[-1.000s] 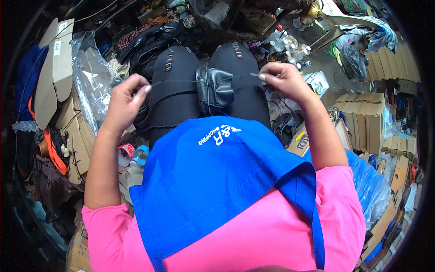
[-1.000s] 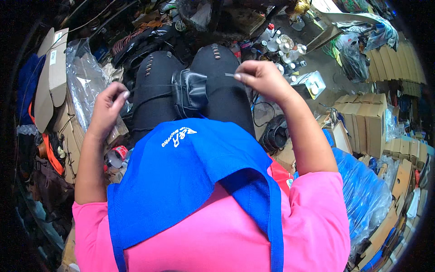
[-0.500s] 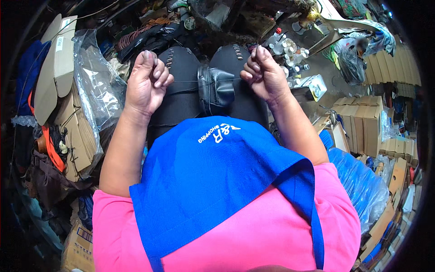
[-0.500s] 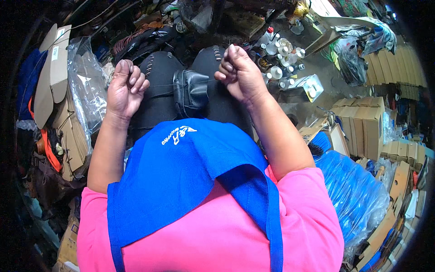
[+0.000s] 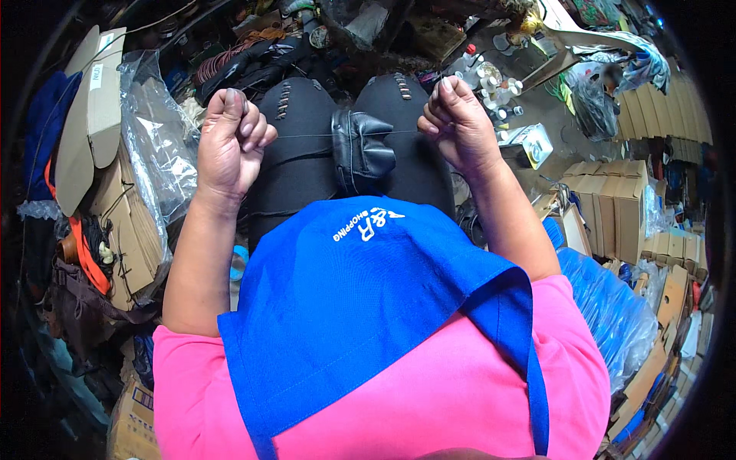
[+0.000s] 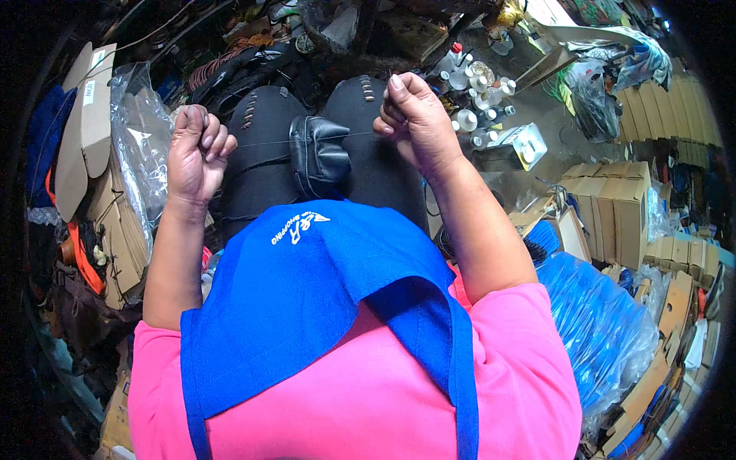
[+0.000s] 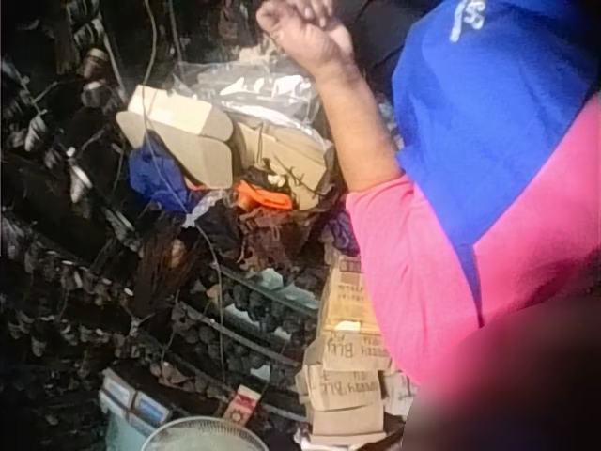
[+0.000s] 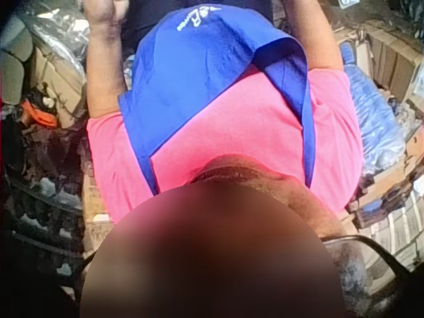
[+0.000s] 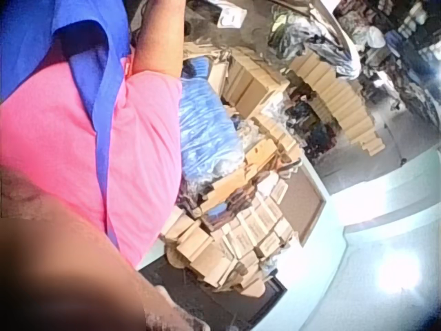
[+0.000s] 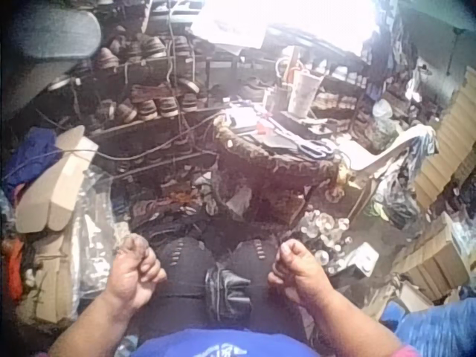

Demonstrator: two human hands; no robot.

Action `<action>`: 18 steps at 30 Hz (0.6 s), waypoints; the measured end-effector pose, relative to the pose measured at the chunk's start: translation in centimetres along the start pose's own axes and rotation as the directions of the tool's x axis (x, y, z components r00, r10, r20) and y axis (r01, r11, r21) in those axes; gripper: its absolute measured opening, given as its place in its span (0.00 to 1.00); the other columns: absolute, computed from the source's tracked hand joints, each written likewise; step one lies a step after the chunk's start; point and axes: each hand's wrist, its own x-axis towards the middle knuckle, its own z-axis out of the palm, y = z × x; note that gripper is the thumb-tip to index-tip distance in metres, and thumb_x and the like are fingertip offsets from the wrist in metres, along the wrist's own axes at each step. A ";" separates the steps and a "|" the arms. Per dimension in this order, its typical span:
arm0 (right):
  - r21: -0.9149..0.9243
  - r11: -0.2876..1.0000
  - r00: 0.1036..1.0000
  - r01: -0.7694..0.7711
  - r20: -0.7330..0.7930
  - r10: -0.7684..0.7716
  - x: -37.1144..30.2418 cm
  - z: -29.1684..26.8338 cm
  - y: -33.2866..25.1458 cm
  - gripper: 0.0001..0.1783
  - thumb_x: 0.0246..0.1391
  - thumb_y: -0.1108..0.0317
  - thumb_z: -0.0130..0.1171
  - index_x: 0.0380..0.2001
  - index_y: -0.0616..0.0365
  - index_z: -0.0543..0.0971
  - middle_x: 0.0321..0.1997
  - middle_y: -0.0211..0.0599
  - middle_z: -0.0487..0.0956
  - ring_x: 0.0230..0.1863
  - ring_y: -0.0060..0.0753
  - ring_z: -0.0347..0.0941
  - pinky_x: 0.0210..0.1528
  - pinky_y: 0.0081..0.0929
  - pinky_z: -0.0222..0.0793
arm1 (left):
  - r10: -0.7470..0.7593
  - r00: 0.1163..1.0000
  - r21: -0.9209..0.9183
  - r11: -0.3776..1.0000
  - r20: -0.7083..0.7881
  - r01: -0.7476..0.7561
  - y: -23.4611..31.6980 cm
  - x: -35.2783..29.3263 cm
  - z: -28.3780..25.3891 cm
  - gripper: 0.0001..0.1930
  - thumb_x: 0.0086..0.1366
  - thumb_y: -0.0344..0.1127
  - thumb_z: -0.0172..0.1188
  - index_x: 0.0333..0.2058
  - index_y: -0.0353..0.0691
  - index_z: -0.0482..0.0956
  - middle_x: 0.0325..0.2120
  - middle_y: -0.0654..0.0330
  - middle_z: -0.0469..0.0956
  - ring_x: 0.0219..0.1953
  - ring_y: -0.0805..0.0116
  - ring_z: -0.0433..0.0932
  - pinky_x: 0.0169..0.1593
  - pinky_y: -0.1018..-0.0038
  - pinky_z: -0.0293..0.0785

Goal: Stitching a black shoe component by hand using a needle and thread.

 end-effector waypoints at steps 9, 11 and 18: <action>-0.748 0.642 0.986 0.165 0.122 -0.111 0.0 1.6 -0.6 0.09 0.61 0.66 0.53 0.41 0.57 0.78 0.38 0.28 0.77 0.40 0.19 0.71 0.47 0.21 0.67 | -0.108 0.980 0.461 0.887 0.169 0.019 -0.3 0.8 3.0 0.13 0.70 0.37 0.48 0.45 0.34 0.72 0.25 0.67 0.66 0.30 0.75 0.69 0.38 0.79 0.64; -0.771 0.611 0.984 0.178 0.125 -0.129 -0.2 1.5 -0.4 0.11 0.60 0.68 0.54 0.43 0.60 0.79 0.41 0.28 0.78 0.44 0.22 0.71 0.50 0.21 0.66 | -0.136 0.967 0.474 0.880 0.216 0.018 0.1 1.1 3.3 0.15 0.71 0.37 0.47 0.48 0.32 0.73 0.28 0.65 0.71 0.36 0.73 0.73 0.45 0.78 0.67; -0.399 0.914 0.992 0.069 -0.066 -0.103 -0.1 1.5 -1.5 0.12 0.64 0.63 0.49 0.44 0.59 0.75 0.36 0.34 0.79 0.41 0.28 0.77 0.46 0.28 0.72 | 0.458 0.833 0.945 -0.053 0.311 -0.324 0.2 1.0 3.5 0.32 0.53 0.37 0.66 0.58 0.43 0.67 0.54 0.47 0.66 0.55 0.56 0.68 0.58 0.65 0.64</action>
